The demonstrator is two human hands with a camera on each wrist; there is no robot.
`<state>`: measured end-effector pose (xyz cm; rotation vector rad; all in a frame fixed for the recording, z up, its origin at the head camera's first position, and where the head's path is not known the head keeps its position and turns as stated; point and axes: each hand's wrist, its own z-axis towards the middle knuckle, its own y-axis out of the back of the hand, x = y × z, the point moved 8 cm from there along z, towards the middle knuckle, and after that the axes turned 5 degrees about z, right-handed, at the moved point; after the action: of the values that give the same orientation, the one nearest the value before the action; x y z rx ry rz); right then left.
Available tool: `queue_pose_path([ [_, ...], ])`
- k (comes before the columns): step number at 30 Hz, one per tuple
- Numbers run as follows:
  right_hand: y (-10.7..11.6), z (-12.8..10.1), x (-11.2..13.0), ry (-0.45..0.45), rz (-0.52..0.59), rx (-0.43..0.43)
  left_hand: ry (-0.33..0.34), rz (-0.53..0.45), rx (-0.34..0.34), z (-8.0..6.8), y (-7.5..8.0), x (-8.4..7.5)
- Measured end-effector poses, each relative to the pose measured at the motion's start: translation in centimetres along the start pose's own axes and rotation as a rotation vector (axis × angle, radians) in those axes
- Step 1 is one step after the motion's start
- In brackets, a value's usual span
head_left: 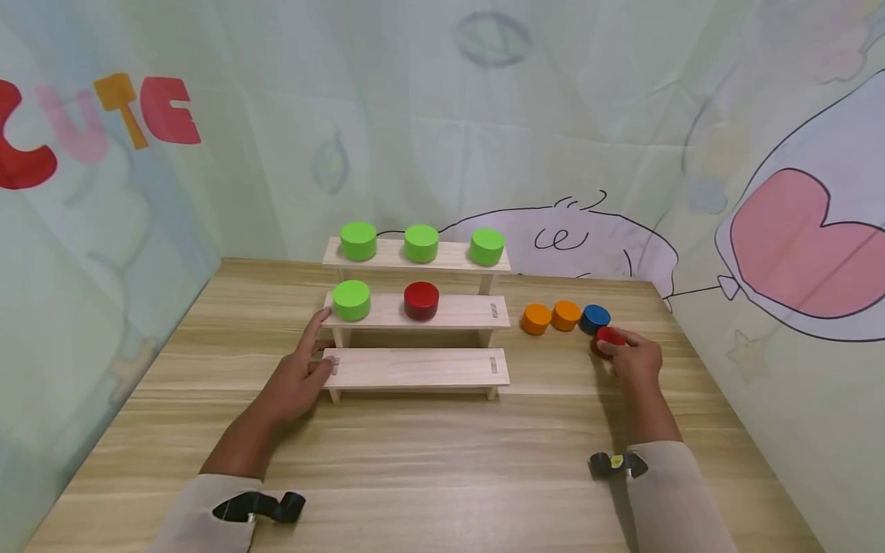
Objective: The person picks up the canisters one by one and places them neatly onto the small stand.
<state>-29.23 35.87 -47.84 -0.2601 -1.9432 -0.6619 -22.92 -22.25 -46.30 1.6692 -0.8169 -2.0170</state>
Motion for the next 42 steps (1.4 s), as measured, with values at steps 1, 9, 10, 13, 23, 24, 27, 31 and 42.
queue_pose_path([
  [1, 0.0, 0.0, -0.1, -0.008, 0.003, -0.004, -0.001, -0.002, 0.001, 0.0, 0.0, 0.0],
  [9, 0.2, 0.2, -0.4, -0.012, 0.002, -0.021, 0.011, -0.013, 0.014, 0.1, -0.1, 0.0],
  [10, 0.2, 0.2, -0.4, -0.013, -0.003, -0.02, 0.01, -0.012, 0.013, 0.1, -0.2, 0.1],
  [13, 0.2, 0.2, -0.3, -0.014, -0.014, -0.017, 0.006, -0.008, 0.009, 0.1, -0.1, 0.1],
  [23, 0.5, -0.3, 1.0, 0.116, -0.025, -0.04, 0.005, -0.013, 0.007, -0.1, 0.0, 0.0],
  [24, 0.5, -0.4, 1.1, 0.127, -0.024, -0.047, 0.006, -0.014, 0.008, -0.1, 0.0, -0.1],
  [27, 0.6, -0.8, 1.3, 0.142, -0.011, -0.061, 0.007, -0.014, 0.011, -0.1, 0.0, -0.1],
  [31, 0.7, -1.2, 1.5, 0.16, 0.024, -0.08, 0.007, -0.01, 0.007, -0.1, 0.0, -0.2],
  [42, 1.3, -2.3, 2.9, 0.278, 0.102, -0.175, 0.018, -0.01, 0.01, -0.2, 0.0, -0.2],
])
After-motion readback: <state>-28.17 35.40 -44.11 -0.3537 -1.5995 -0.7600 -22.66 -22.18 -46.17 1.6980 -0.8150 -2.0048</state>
